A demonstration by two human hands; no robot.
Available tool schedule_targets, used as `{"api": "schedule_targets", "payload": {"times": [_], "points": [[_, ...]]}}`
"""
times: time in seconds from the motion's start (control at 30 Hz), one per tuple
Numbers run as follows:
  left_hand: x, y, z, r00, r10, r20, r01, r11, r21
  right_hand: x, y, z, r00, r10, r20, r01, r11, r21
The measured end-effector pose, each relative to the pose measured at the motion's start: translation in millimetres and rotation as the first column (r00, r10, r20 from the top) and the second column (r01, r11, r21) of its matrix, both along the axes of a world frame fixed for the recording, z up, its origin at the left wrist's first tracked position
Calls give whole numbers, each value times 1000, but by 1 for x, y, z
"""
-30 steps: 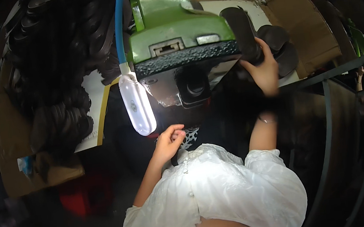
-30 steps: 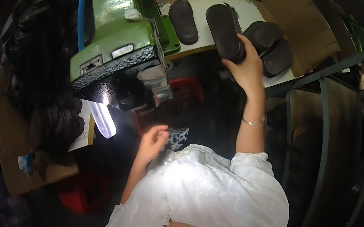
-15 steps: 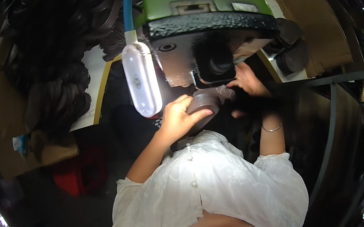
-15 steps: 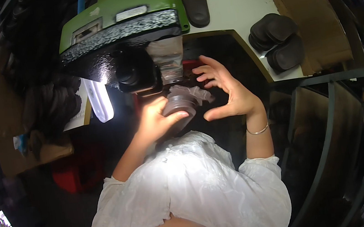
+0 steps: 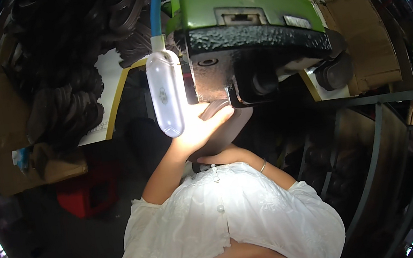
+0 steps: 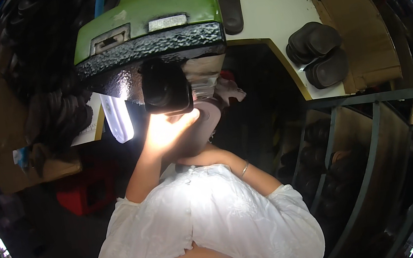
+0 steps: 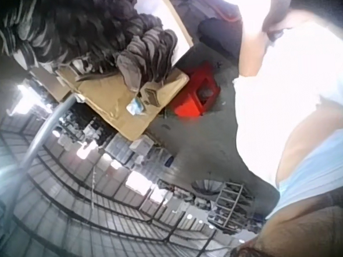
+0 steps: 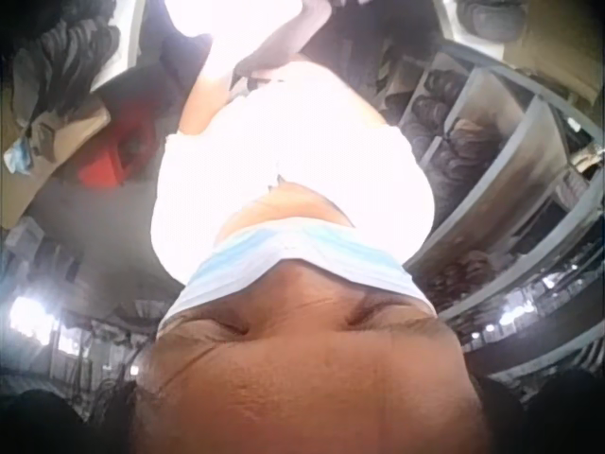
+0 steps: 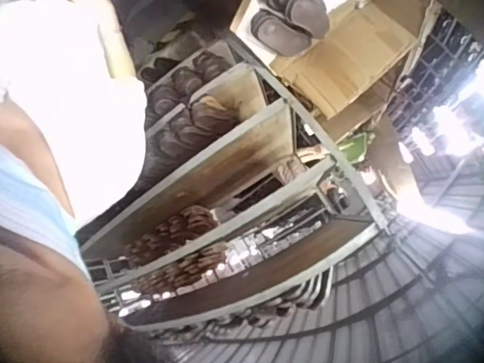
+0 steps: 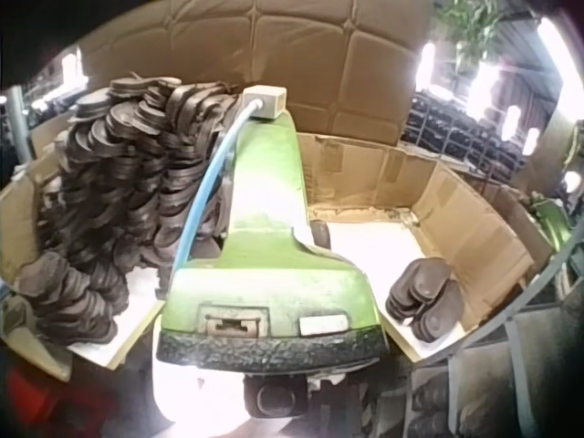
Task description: The person repeatedly picks up brown shoe soles from a pile and presses them against a rotating grinding wheel on a green machine. They handle the soles one at a time, moving them across the wheel, then place them on a nearby surface before picking up the next sole.
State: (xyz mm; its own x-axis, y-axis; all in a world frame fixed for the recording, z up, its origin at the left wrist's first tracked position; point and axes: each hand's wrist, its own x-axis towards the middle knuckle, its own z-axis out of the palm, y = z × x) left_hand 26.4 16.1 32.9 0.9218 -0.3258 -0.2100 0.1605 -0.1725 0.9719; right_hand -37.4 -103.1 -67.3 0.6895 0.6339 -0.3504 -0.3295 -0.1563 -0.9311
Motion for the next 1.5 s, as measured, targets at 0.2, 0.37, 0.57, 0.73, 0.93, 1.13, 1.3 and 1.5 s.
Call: {"api": "schedule_targets", "payload": {"times": [0.2, 0.37, 0.57, 0.73, 0.93, 1.13, 1.3, 1.5], "points": [[-17, 7, -16, 998, 56, -19, -59, 962, -267, -12, -78, -7, 991, -63, 115, 90, 964, -249], [-20, 5, -23, 991, 52, -124, -103, 888, -448, -4, -163, 36, 892, -383, 241, 415, 904, -98], [-23, 7, -24, 994, 70, -85, -99, 908, -408, 20, -182, 52, 562, -823, 78, 724, 536, 434], [-31, 39, -42, 983, 169, -68, -182, 925, -334, 41, -137, 69, 490, -861, 135, 702, 482, 525], [-36, 89, -41, 932, 363, -1, -341, 872, -351, 40, -76, 64, 629, -766, 134, 544, 557, 627], [-41, 134, -65, 949, 256, -183, -300, 910, -285, 49, -44, 91, 712, -589, 383, 478, 805, 351], [-46, 108, -84, 968, -135, -213, 138, 990, 1, 61, -33, 108, 721, -508, 471, 439, 861, 256], [-40, 15, -56, 992, -110, 59, 110, 994, 11, 78, -29, 109, 576, -408, 708, 351, 906, 237]]}}
